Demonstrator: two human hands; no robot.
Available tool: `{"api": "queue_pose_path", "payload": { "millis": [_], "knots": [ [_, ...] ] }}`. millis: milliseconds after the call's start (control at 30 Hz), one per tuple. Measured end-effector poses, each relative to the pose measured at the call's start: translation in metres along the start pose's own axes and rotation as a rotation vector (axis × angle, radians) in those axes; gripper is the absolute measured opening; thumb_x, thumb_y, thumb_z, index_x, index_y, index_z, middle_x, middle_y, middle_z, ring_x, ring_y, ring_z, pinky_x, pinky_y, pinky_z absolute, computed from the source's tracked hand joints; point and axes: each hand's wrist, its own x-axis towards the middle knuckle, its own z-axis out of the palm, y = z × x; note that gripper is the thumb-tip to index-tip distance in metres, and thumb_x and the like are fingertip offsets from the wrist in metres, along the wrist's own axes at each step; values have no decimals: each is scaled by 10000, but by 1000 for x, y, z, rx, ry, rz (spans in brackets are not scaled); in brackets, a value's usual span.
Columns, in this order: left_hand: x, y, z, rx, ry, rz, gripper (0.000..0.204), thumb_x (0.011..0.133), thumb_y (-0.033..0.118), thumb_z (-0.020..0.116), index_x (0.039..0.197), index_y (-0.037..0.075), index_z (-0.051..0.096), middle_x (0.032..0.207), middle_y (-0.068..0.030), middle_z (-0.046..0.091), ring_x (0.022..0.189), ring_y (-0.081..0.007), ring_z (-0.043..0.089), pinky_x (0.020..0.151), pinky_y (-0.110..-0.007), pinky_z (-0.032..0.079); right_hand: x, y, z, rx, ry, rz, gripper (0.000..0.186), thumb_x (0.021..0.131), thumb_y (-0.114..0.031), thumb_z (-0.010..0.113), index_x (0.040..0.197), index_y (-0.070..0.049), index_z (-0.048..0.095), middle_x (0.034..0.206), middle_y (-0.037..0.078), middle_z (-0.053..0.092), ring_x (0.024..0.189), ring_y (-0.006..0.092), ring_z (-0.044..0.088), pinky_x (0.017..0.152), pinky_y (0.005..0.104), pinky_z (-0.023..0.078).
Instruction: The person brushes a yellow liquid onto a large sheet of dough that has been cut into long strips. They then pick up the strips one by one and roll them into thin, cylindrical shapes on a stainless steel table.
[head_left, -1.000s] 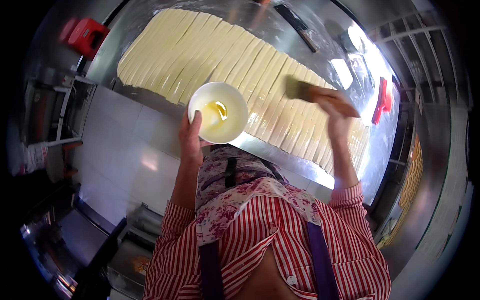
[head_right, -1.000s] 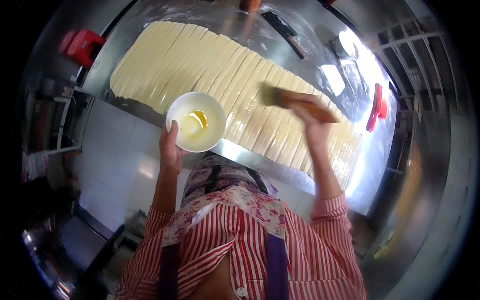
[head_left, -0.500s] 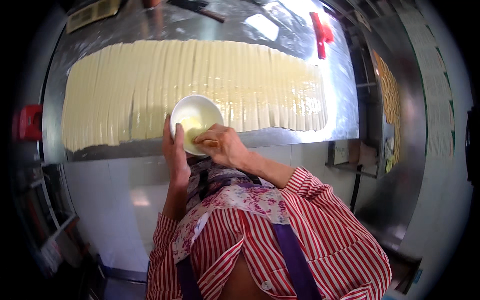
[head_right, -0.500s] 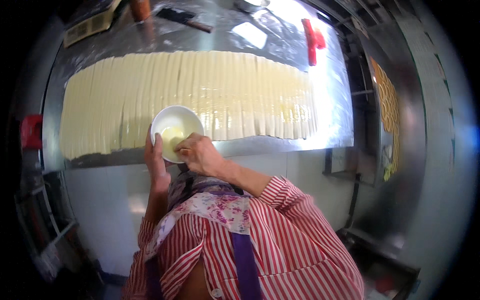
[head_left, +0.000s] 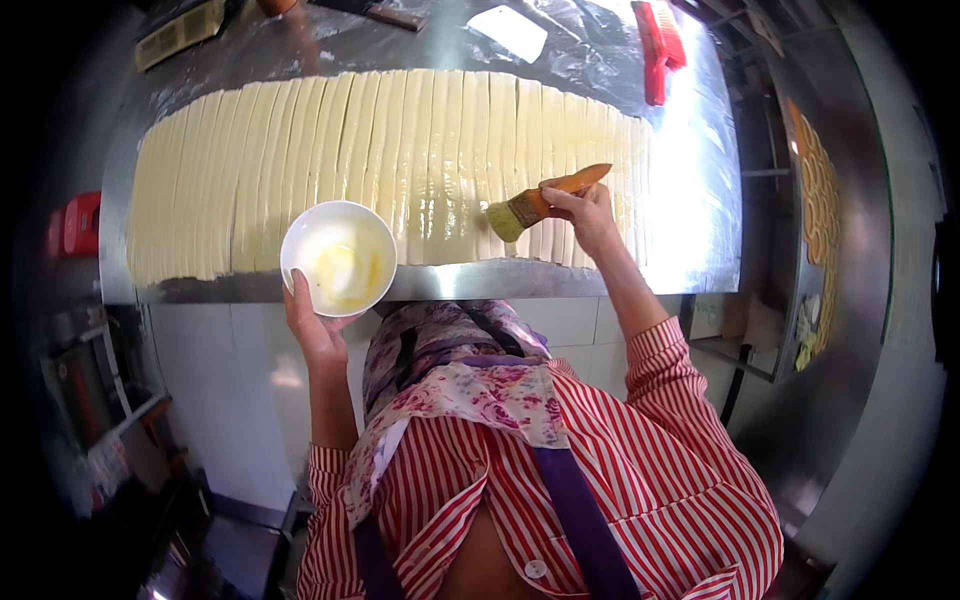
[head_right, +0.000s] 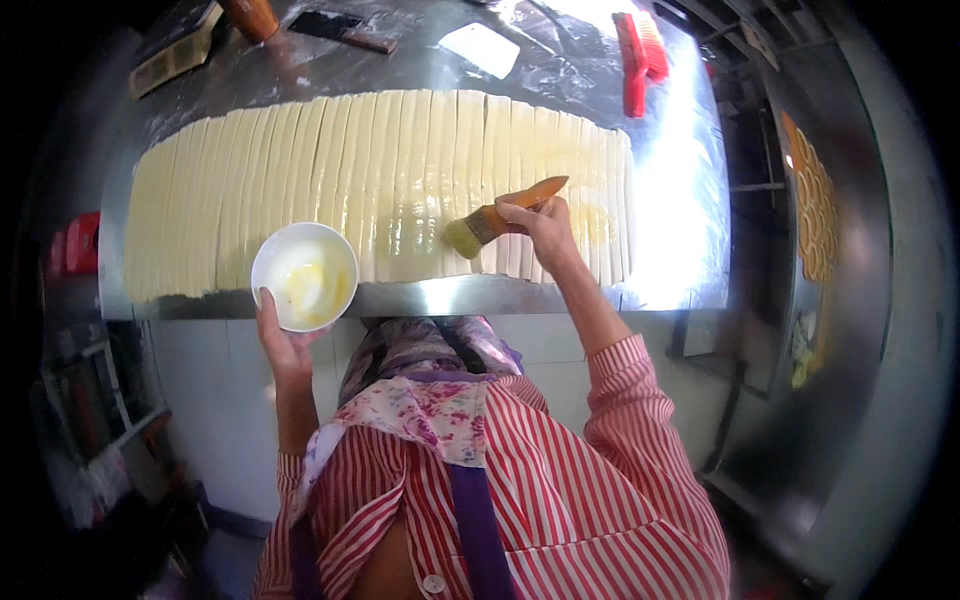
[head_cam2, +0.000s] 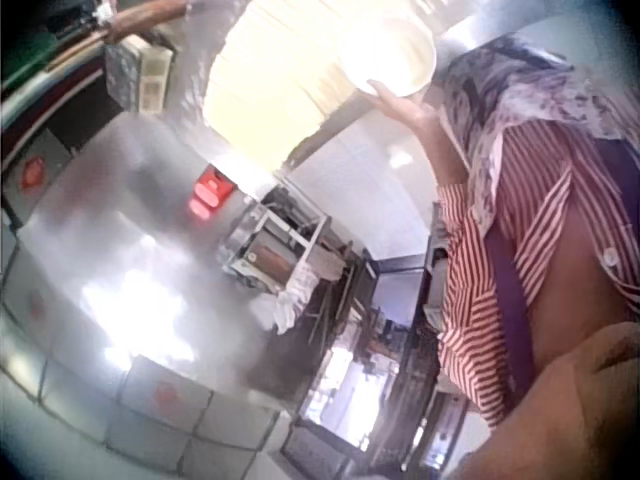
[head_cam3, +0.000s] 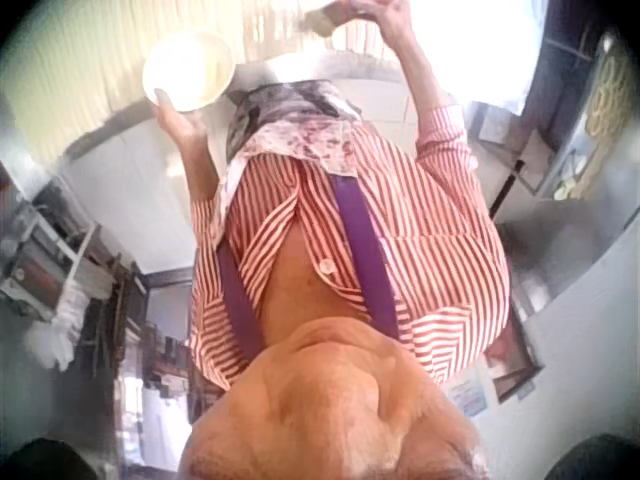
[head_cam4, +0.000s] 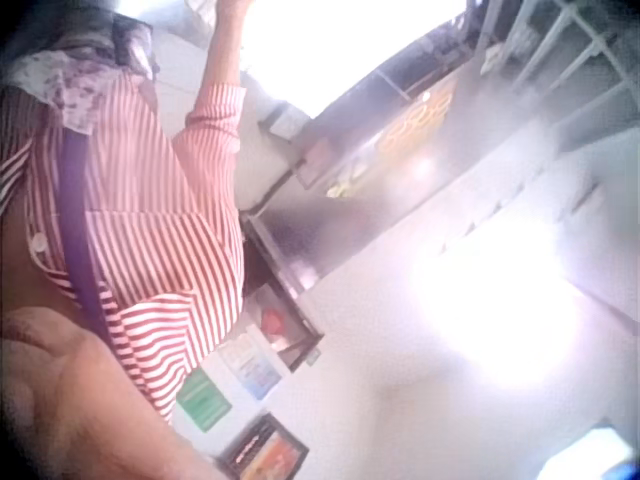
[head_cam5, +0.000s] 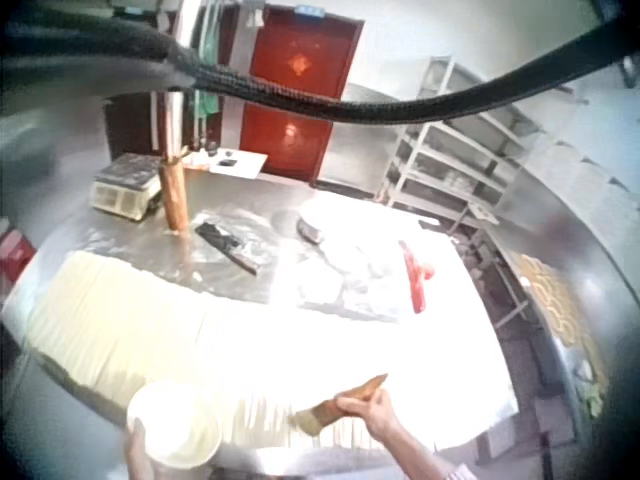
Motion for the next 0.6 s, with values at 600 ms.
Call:
{"api": "queue_pose_path", "payload": {
  "millis": [600],
  "knots": [
    [-80, -52, 6, -133, 218, 58, 654, 980, 518, 466, 1436, 57, 384, 1332, -153, 551, 1094, -300, 643, 690, -433, 611, 83, 20, -53, -600, -376, -186, 146, 827, -70, 715, 933, 27, 737, 866, 85, 739, 785, 134, 670, 705, 308, 532]
  ]
}}
